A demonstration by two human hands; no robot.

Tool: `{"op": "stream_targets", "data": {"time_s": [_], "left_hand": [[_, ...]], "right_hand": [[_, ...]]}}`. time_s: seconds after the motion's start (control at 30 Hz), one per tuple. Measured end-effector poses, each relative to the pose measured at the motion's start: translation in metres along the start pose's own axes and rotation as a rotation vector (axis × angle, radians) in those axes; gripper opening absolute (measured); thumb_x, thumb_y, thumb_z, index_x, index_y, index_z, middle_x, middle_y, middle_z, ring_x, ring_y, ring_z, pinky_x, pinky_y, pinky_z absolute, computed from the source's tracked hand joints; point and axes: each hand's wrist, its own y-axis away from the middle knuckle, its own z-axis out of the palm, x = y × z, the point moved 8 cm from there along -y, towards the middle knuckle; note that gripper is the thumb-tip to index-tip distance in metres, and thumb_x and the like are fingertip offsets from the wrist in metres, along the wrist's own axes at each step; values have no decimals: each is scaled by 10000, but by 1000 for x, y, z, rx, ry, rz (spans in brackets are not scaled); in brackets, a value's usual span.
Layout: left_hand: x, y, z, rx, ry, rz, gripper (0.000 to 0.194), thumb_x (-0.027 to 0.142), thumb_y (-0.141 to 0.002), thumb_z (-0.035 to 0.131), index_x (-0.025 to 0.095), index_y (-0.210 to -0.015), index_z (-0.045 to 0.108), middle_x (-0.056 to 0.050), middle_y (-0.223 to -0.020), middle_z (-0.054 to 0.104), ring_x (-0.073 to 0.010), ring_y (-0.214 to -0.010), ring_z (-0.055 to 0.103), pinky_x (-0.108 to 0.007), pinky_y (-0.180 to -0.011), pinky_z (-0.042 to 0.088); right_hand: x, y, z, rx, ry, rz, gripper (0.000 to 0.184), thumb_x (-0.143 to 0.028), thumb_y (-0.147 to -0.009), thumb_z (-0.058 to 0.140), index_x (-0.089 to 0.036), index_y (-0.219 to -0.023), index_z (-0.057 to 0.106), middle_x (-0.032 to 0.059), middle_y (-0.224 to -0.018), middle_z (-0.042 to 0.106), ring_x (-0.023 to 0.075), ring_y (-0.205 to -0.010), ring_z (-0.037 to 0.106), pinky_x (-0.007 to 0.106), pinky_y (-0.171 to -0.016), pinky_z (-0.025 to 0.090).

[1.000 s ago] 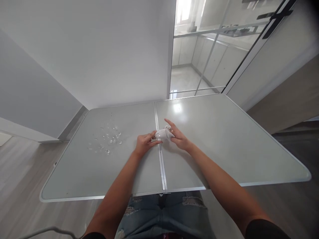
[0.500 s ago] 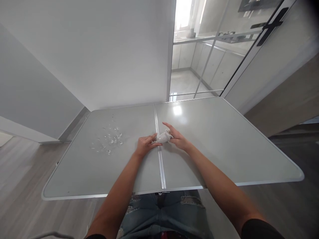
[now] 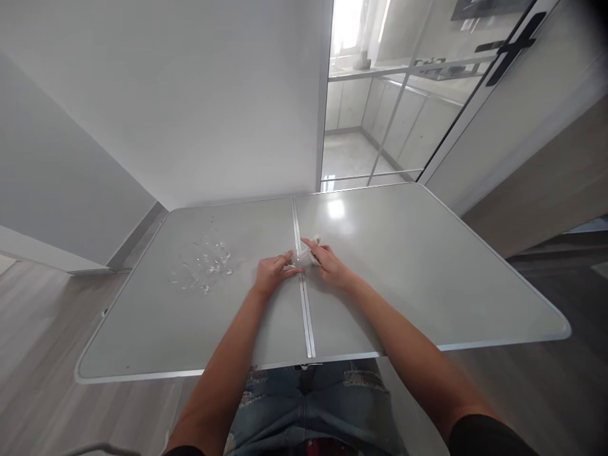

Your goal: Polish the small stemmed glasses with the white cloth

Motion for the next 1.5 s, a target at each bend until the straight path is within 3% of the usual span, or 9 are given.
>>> {"op": "stream_targets", "data": {"time_s": [0.2, 0.4, 0.57, 0.7, 0.87, 1.07, 1.27, 1.37, 1.5], "left_hand": [[6, -1, 2, -16, 47, -1, 607, 706, -775, 682, 228, -1145, 738, -16, -656, 695, -117, -530, 600, -230, -563, 428], [11, 2, -2, 23, -5, -17, 556, 664, -785, 706, 242, -1146, 735, -34, -690, 712, -138, -580, 649, -230, -579, 442], [9, 3, -2, 41, 66, 5, 568, 679, -766, 710, 231, -1113, 747, -14, -678, 701, -105, -536, 594, -217, -567, 437], [7, 1, -8, 170, 77, 15, 613, 692, -751, 708, 197, -1110, 749, 15, -632, 661, -75, -500, 522, -198, -553, 425], [6, 0, -10, 233, -38, 12, 574, 634, -774, 734, 192, -1141, 738, 2, -605, 658, -94, -504, 550, -208, -545, 396], [8, 1, 1, 73, 9, 61, 547, 609, -765, 759, 203, -1131, 749, -39, -680, 710, -118, -551, 614, -217, -565, 382], [0, -1, -5, 144, 71, -24, 564, 611, -761, 760, 191, -1137, 746, -11, -654, 681, -97, -530, 547, -213, -582, 409], [4, -2, -9, 171, 43, -11, 559, 598, -773, 757, 191, -1156, 737, -14, -656, 686, -94, -519, 542, -212, -572, 401], [13, -2, -2, 71, 39, 49, 563, 608, -761, 764, 209, -1157, 739, -21, -657, 690, -104, -537, 586, -213, -555, 380]], "right_hand": [[10, 5, -4, 19, -448, 76, 1023, -240, -857, 537, -285, -1600, -164, -32, -831, 537, 151, -663, 496, 332, -752, 503], [0, 3, -3, 18, 2, -3, 919, -122, -820, 522, -267, -1629, 112, 61, -998, 603, 250, -952, 522, 483, -996, 432], [-5, 1, -4, 2, -176, 34, 835, -132, -844, 482, -236, -1616, 181, 13, -841, 562, 198, -797, 517, 379, -856, 487], [-5, 3, -9, 116, -349, 22, 897, -172, -878, 483, -241, -1626, -7, 39, -996, 598, 191, -842, 570, 384, -890, 501], [-6, 0, -4, 144, -78, -54, 871, -187, -909, 467, -232, -1629, -20, 121, -1284, 579, 272, -1133, 553, 508, -1063, 423], [-1, -3, -5, 43, -126, 34, 859, -121, -841, 481, -270, -1624, 160, 19, -835, 593, 207, -778, 531, 421, -853, 511], [6, 1, -16, 246, -534, 113, 989, -172, -799, 546, -326, -1623, 22, 9, -983, 593, 162, -772, 550, 319, -790, 511], [7, 1, -12, 271, -434, 71, 1035, -160, -807, 558, -320, -1618, -63, 20, -1004, 596, 174, -844, 564, 342, -869, 500], [5, -2, -4, 153, -346, 50, 997, -102, -764, 548, -286, -1629, 88, -19, -817, 529, 160, -718, 481, 329, -788, 486]]}}
